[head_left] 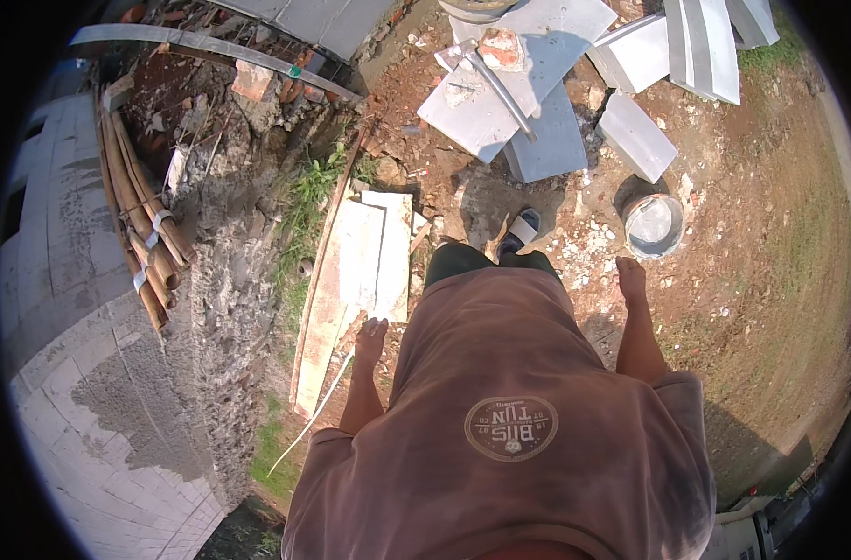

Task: The person scoops mortar from a bucket using a trowel and applies it to a brick. They then place the brick onto a low wall structure and tap it into position. This process is repeated with additional bricks.

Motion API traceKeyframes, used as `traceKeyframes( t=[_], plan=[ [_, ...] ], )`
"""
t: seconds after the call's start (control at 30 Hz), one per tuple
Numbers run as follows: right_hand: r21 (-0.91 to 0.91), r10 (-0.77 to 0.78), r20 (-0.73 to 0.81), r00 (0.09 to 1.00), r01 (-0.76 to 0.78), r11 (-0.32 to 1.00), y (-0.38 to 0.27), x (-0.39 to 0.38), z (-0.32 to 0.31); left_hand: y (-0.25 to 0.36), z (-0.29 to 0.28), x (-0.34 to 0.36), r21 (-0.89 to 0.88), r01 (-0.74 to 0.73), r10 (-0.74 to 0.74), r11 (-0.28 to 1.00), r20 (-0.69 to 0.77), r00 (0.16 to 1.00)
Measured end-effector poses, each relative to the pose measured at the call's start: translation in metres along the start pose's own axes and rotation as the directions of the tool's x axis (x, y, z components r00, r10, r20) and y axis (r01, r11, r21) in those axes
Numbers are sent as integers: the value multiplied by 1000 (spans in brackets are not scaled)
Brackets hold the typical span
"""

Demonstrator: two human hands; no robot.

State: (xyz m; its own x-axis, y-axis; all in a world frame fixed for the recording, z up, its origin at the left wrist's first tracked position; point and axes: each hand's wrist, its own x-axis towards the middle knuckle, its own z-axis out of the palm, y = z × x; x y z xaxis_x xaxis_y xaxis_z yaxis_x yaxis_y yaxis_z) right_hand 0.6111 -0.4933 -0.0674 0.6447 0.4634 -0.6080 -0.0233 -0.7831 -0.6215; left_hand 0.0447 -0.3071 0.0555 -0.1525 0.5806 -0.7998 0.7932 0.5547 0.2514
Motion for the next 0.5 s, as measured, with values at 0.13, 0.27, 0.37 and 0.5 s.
traceKeyframes(
  t=[0.13,0.27,0.37,0.5],
  plan=[
    [98,62,63,996,-68,993,-19,4,19,34,-26,8,-24,-152,145,988,-171,975],
    [-122,-65,93,994,77,990,55,30,44,27,-41,6,-154,-213,182,965,-194,964],
    [-287,56,167,984,-6,958,11,6,72,-5,-44,-6,-206,-115,81,972,-163,983],
    [-303,-25,187,982,82,949,0,1,133,-112,-36,3,-173,68,-87,983,-104,991]
  ],
)
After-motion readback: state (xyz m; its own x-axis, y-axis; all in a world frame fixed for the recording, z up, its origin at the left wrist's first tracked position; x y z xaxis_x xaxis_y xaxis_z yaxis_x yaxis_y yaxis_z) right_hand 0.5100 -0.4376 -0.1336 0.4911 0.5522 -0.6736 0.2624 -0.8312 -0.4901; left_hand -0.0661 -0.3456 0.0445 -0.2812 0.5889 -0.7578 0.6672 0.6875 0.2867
